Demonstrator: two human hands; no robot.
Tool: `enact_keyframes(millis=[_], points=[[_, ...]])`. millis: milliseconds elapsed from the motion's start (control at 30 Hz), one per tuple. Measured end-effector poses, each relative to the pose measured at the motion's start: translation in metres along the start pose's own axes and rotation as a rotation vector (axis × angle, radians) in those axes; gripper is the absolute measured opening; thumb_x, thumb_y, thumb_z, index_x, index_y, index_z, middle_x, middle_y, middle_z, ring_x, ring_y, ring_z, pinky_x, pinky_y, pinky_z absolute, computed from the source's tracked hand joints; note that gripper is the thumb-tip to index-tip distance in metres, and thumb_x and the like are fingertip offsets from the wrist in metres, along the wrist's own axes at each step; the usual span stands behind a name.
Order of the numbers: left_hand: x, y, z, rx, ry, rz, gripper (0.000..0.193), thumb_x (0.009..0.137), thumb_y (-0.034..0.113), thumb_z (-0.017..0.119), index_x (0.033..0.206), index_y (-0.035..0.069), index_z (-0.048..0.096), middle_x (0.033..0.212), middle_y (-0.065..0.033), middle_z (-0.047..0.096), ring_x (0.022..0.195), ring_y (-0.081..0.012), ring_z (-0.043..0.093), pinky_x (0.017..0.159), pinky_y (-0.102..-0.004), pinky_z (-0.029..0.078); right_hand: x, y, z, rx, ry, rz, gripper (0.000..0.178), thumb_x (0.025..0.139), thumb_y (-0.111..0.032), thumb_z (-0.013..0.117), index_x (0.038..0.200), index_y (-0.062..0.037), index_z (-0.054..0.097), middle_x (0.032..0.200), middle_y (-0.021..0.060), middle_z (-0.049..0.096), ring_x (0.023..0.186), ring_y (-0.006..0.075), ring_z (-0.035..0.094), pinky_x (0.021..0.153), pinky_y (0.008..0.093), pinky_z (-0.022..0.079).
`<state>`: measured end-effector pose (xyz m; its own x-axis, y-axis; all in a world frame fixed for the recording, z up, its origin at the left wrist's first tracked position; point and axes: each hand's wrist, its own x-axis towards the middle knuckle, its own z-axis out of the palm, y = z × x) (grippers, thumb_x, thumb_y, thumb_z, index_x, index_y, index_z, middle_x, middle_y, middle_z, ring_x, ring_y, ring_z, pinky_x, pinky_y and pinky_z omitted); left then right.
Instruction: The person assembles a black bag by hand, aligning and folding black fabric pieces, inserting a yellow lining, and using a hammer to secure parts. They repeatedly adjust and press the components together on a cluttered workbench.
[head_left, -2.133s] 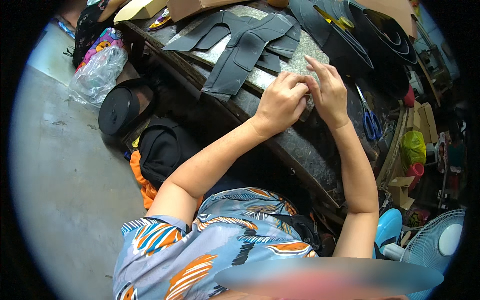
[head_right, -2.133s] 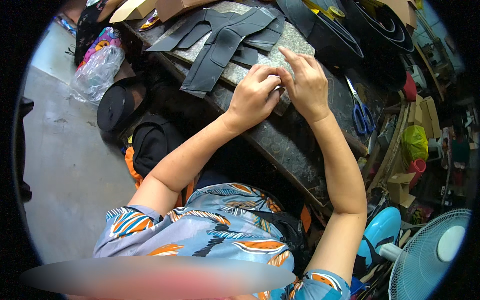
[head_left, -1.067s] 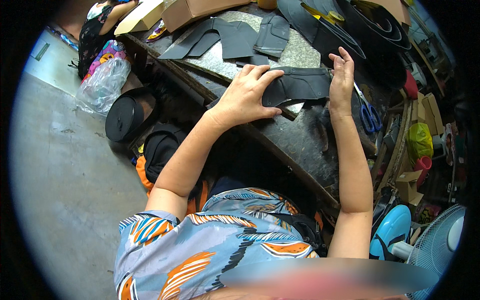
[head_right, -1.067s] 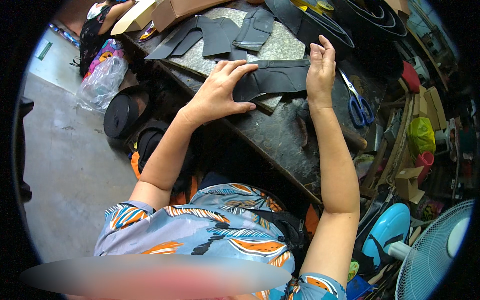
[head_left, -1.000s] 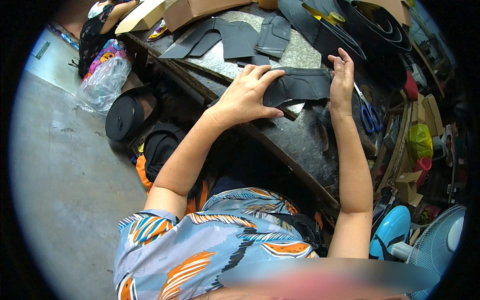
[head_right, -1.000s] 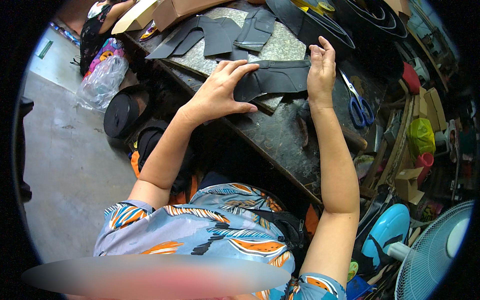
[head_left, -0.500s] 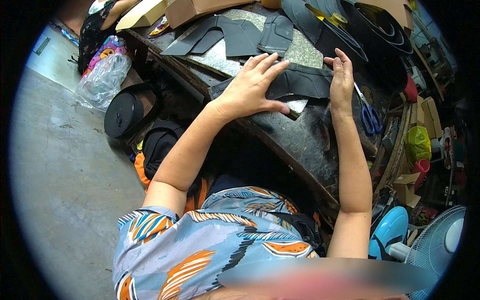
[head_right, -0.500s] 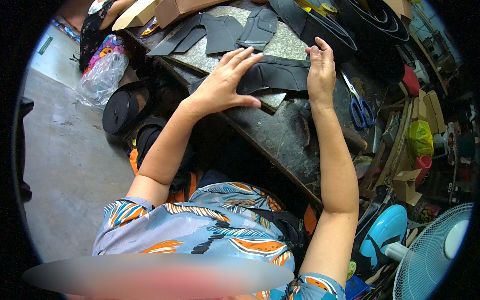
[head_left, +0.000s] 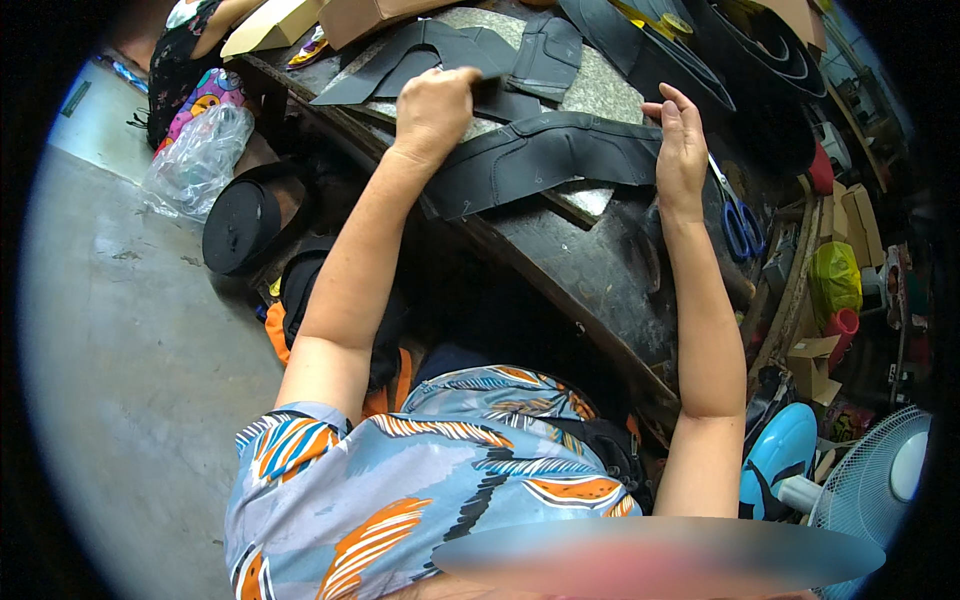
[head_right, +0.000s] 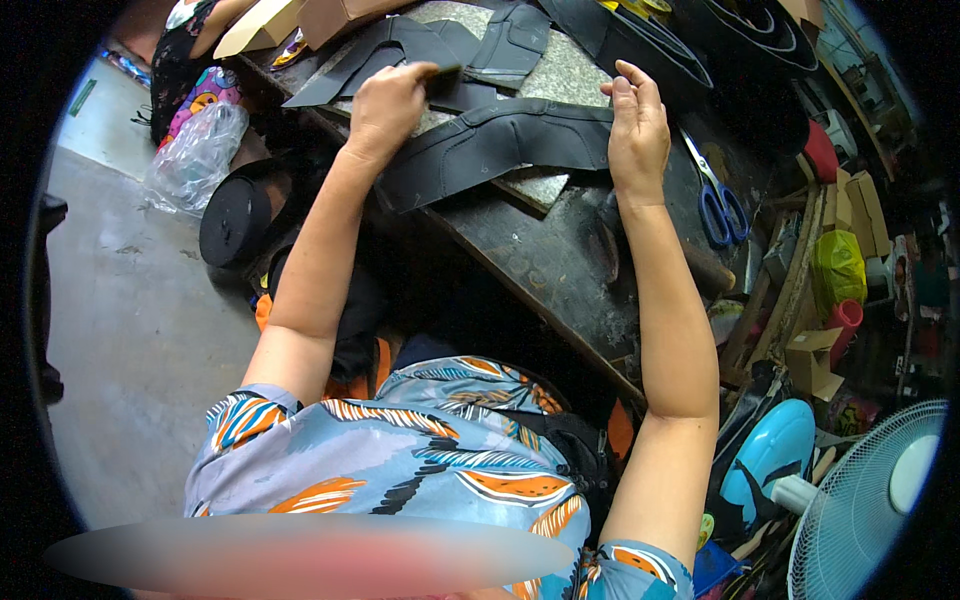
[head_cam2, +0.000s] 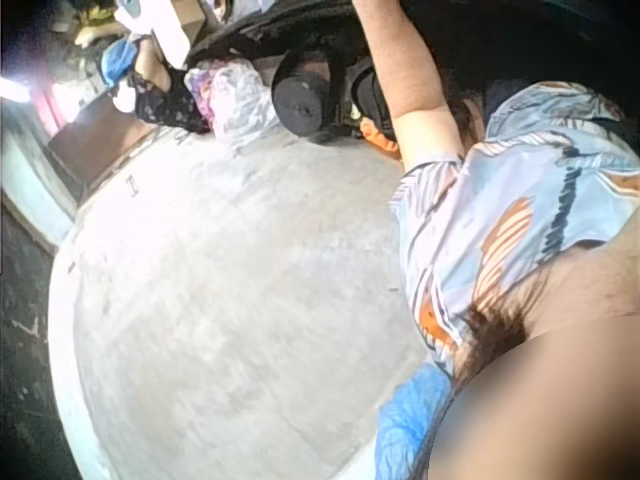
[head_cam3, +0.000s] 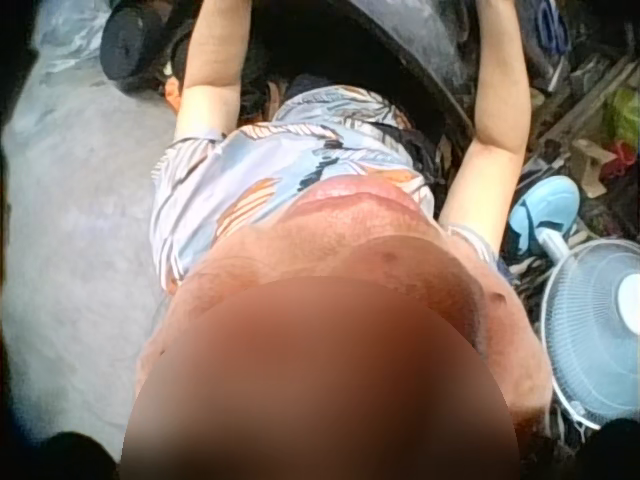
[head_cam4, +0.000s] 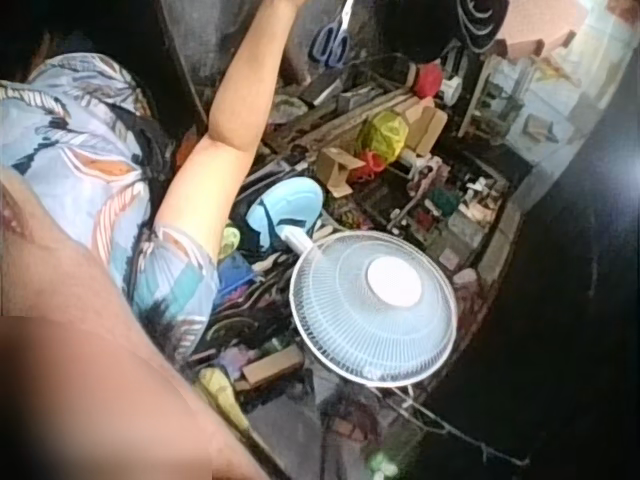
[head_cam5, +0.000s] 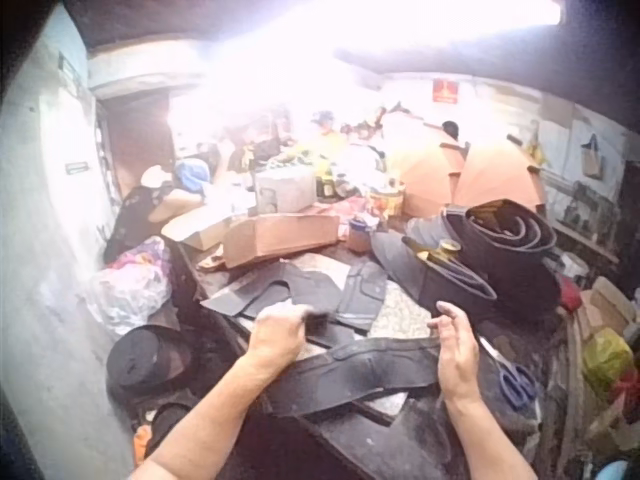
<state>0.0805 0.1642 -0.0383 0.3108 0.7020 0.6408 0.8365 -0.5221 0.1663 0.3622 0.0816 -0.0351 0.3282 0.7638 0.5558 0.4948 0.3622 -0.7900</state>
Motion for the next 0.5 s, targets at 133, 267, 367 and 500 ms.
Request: enact_keyframes(millis=[133, 267, 367, 500], points=[[0.02, -0.014, -0.017, -0.323, 0.412, -0.194, 0.024, 0.091, 0.006, 0.062, 0.113, 0.008, 0.071, 0.097, -0.0156, 0.073, 0.082, -0.0327, 0.072, 0.076, -0.0391, 0.056, 0.0, -0.001, 0.0, -0.054, 0.016, -0.038, 0.037, 0.104, -0.038, 0.047, 0.123, -0.0112, 0.065, 0.103, 0.002, 0.073, 0.102, 0.0181, 0.059, 0.093, 0.0336, 0.045], [0.03, -0.016, -0.057, -0.556, 0.384, 0.054, 0.055, 0.093, 0.0, 0.06, 0.145, 0.005, 0.043, 0.124, -0.0111, 0.065, 0.113, -0.0211, 0.062, 0.095, -0.0291, 0.046, 0.001, -0.006, -0.007, 0.023, -0.1, 0.0, 0.053, 0.103, -0.052, 0.04, 0.11, -0.0087, 0.07, 0.088, 0.0045, 0.07, 0.074, 0.0135, 0.062, 0.072, 0.0297, 0.047], [0.026, 0.03, -0.061, -0.386, 0.6, 0.416, 0.033, 0.09, 0.0, 0.062, 0.123, 0.006, 0.065, 0.111, -0.0077, 0.071, 0.104, -0.0219, 0.066, 0.085, -0.0295, 0.052, 0.001, -0.012, -0.014, 0.282, -0.376, 0.095, 0.076, 0.099, -0.07, 0.028, 0.103, -0.0062, 0.071, 0.08, 0.0048, 0.068, 0.058, 0.0103, 0.057, 0.059, 0.0265, 0.042], [-0.006, 0.107, -0.045, -0.379, 0.378, 0.629, 0.03, 0.082, 0.006, 0.07, 0.109, 0.018, 0.074, 0.111, -0.0023, 0.073, 0.103, -0.0211, 0.067, 0.083, -0.0301, 0.058, -0.003, -0.019, -0.017, 0.665, -0.638, 0.269, 0.098, 0.089, -0.083, 0.024, 0.109, 0.0026, 0.066, 0.09, 0.0102, 0.07, 0.073, 0.0183, 0.066, 0.071, 0.0272, 0.05]])
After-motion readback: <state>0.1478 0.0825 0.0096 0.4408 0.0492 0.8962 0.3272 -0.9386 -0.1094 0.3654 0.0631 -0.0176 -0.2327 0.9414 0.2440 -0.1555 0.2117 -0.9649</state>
